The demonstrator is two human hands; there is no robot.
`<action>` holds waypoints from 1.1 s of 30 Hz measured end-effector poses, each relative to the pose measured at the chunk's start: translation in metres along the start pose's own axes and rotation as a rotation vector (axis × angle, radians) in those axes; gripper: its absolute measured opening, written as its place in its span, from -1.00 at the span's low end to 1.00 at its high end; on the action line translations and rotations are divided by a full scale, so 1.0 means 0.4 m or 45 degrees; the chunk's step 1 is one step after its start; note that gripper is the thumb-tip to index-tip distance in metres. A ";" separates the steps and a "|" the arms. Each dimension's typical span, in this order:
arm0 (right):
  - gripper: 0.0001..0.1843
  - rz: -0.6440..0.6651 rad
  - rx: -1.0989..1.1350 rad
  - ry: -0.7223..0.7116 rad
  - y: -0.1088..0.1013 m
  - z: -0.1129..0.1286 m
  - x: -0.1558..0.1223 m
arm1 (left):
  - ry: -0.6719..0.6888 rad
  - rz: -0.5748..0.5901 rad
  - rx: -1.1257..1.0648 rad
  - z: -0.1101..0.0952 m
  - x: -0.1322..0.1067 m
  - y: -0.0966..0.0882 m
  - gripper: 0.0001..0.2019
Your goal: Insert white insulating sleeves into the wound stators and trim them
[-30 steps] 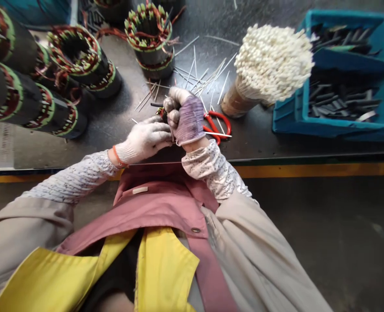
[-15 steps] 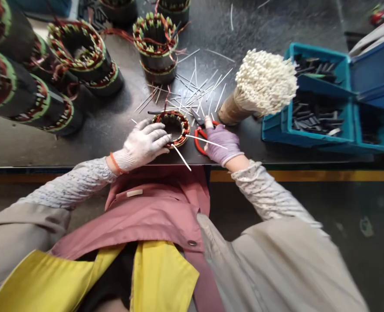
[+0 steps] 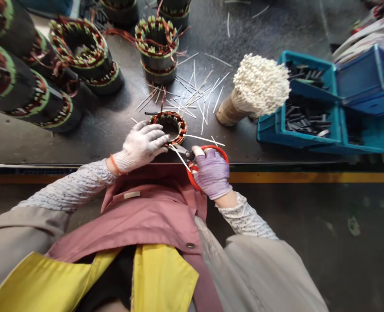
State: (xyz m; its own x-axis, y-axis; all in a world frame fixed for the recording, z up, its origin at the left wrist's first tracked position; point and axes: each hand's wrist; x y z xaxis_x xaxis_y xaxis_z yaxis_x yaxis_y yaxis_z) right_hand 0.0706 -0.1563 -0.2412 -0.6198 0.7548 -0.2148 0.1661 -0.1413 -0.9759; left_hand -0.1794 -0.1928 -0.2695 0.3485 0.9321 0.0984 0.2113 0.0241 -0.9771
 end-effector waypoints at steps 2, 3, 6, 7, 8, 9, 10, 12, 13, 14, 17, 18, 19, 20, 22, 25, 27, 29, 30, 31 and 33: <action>-0.46 0.025 -0.061 0.008 -0.015 0.011 0.023 | 0.002 0.008 0.000 -0.001 -0.002 -0.002 -0.65; -0.45 0.043 -0.098 0.002 -0.022 0.014 0.030 | 0.003 0.012 -0.003 -0.002 -0.002 -0.003 -0.66; -0.43 0.127 -0.174 -0.025 -0.028 0.010 0.033 | -0.004 0.013 -0.045 -0.001 -0.003 -0.005 -0.68; -0.43 0.156 -0.172 -0.026 -0.025 0.004 0.030 | -0.005 0.013 -0.066 -0.001 -0.003 -0.006 -0.68; -0.43 0.173 -0.152 -0.021 -0.021 -0.004 0.025 | -0.007 0.011 -0.083 0.000 -0.004 -0.008 -0.68; -0.43 0.171 -0.119 -0.005 -0.016 -0.014 0.019 | -0.009 0.009 -0.090 0.001 -0.004 -0.009 -0.68; -0.43 0.149 -0.079 0.023 -0.009 -0.025 0.012 | -0.007 0.008 -0.089 0.002 -0.004 -0.010 -0.68; -0.43 0.075 -0.002 0.103 0.002 -0.044 0.004 | 0.006 0.009 -0.072 0.004 -0.003 -0.011 -0.68; -0.43 0.037 0.029 0.136 0.007 -0.051 0.004 | 0.015 0.012 -0.067 0.005 -0.002 -0.010 -0.69; -0.42 0.002 0.055 0.152 0.010 -0.056 0.007 | 0.022 0.014 -0.068 0.006 -0.001 -0.009 -0.69; -0.40 -0.039 0.119 0.117 0.017 -0.057 0.027 | 0.029 0.014 -0.075 0.011 0.001 -0.002 -0.70; -0.40 -0.032 0.137 0.103 0.019 -0.056 0.035 | 0.030 0.016 -0.073 0.015 0.001 -0.002 -0.70; -0.41 -0.013 0.155 0.092 0.021 -0.056 0.041 | 0.033 0.023 -0.073 0.020 -0.001 -0.004 -0.70; -0.42 0.017 0.173 0.083 0.024 -0.057 0.046 | 0.037 0.040 -0.076 0.024 -0.004 -0.009 -0.70; -0.45 0.072 0.227 0.061 0.027 -0.065 0.049 | 0.047 0.110 -0.079 0.028 -0.012 -0.035 -0.71; -0.48 0.082 0.306 0.058 0.022 -0.086 0.058 | 0.004 0.232 -0.006 0.003 -0.017 -0.100 -0.65; -0.47 0.059 0.309 0.083 0.008 -0.095 0.075 | -0.028 0.274 0.056 -0.033 -0.003 -0.133 -0.53; -0.44 0.056 0.278 0.090 -0.011 -0.094 0.103 | -0.021 0.300 0.100 -0.068 0.027 -0.137 -0.48; -0.42 0.062 0.261 0.082 -0.021 -0.091 0.118 | -0.009 0.314 0.119 -0.080 0.044 -0.128 -0.49; -0.41 0.074 0.244 0.071 -0.031 -0.086 0.134 | 0.002 0.323 0.133 -0.086 0.060 -0.114 -0.52; -0.40 0.113 0.215 0.053 -0.046 -0.075 0.159 | 0.030 0.306 0.131 -0.081 0.079 -0.083 -0.55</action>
State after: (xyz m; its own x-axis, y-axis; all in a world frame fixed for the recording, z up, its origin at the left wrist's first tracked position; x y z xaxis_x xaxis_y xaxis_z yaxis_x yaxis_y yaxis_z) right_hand 0.0512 -0.0863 -0.2357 -0.5760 0.7597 -0.3018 0.0857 -0.3110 -0.9465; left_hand -0.1460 -0.1757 -0.2277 0.3988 0.9070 -0.1356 0.0263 -0.1591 -0.9869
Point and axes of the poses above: each hand's wrist, its own x-axis towards the middle knuckle, its own y-axis out of the palm, z = x × y, and after that the axes turned 13 degrees about z, right-handed
